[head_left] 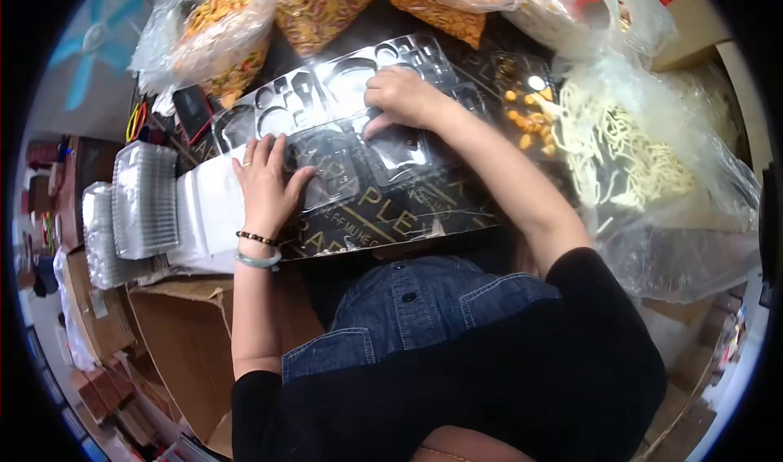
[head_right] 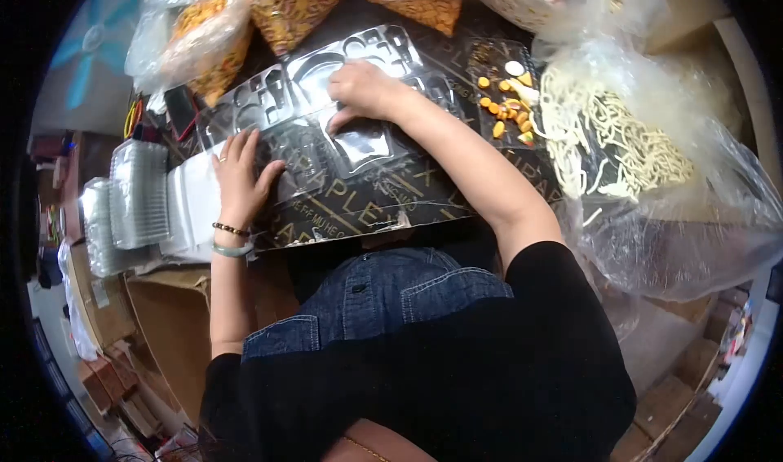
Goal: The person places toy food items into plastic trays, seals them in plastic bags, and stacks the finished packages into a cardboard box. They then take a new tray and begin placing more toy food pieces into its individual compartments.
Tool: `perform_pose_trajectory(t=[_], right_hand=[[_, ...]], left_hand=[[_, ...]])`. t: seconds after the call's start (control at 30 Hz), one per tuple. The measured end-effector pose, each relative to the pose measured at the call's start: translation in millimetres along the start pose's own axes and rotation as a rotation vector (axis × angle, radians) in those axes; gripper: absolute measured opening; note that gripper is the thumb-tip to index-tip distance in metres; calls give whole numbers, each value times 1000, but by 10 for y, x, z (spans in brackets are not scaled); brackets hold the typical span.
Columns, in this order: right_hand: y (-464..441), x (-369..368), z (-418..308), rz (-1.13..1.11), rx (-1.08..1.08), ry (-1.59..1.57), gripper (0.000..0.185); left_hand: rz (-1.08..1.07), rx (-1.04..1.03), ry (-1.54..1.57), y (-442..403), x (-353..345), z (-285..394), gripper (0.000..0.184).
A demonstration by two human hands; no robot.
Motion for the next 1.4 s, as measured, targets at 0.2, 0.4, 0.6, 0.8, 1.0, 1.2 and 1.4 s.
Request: perform_pose_trajectory(t=[0.2,0.4,0.6,0.8,1.0,1.2,1.4], right_hand=[[295,491,27,85,-201,41,43],[1748,1354,922,-1,-993,520,17],[2120,1401,1178,-178,-1215,409,16],[1370,1197,675,248,-1159,-158,27],[458,504,712,464,-667,-200,13],[220,205,540,-32,-627,366,21],[347,484,423,122,-562,26,26]], left_hand=[[-18,58,26,34,55,-7,59],[118,-59,141,17,249,413,55],[34,-296,316,-259,98,1459,56],[31,-183,275,-523,-196,1525,63],[57,-187,296,-462,-279,1518,65],[60,-177,299,-452,-306,1489,63],[88,-213,272,-440,-295,1502,60]])
Point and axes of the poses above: each hand's wrist, its own y-axis away from the middle knuckle, its own x-axis out of the back of the hand, z = x × y, the point moved 7 cm from there along -y, towards the middle knuckle, and after that the axes turned 2 degrees about -y, right-handed, at the moved point
